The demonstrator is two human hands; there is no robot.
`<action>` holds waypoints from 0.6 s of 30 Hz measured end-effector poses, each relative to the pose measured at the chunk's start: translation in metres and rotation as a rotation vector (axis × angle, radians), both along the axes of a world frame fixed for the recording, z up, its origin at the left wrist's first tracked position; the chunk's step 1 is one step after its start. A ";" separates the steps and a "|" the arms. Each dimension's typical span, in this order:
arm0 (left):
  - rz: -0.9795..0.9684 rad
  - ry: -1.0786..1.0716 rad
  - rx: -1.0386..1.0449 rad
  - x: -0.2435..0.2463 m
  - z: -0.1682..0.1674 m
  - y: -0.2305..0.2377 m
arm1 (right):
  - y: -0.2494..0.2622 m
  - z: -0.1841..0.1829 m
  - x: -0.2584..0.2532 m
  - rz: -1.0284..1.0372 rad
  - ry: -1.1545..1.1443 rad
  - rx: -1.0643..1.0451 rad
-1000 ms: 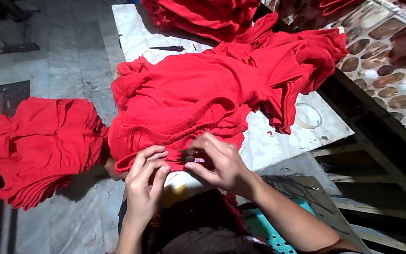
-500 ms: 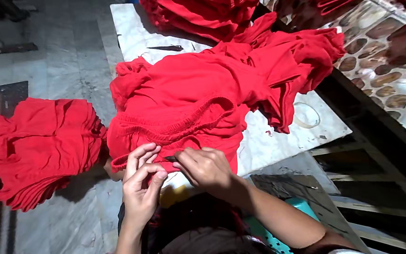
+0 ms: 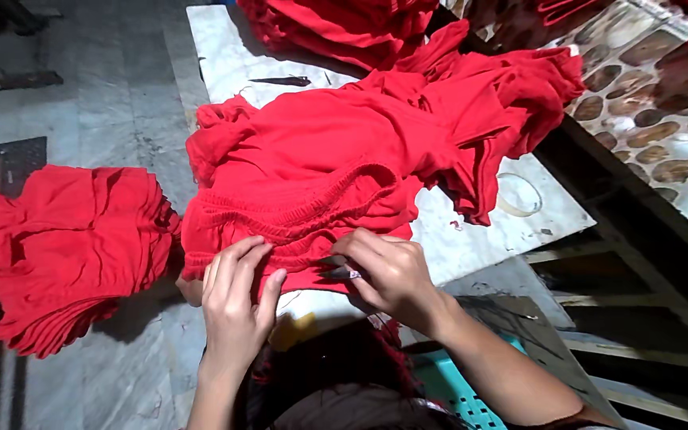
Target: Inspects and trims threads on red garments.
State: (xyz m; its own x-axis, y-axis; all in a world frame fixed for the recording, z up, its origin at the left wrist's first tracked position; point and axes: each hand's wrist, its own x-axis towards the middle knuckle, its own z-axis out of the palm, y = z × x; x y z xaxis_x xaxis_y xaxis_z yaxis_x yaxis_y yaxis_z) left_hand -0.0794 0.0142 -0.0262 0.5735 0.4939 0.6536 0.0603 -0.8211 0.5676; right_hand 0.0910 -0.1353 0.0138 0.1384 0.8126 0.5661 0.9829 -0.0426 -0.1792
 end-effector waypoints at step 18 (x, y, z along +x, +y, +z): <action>0.113 0.137 -0.128 0.047 -0.004 0.045 | 0.053 -0.014 0.027 -0.263 0.119 -0.068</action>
State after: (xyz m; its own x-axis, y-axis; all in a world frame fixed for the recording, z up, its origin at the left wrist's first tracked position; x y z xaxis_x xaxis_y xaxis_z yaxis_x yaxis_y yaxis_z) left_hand -0.0327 0.0597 -0.0299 0.5891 0.6341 0.5008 0.2319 -0.7264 0.6470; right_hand 0.1184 -0.0827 0.0000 0.4114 0.7754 0.4790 0.9088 -0.3089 -0.2804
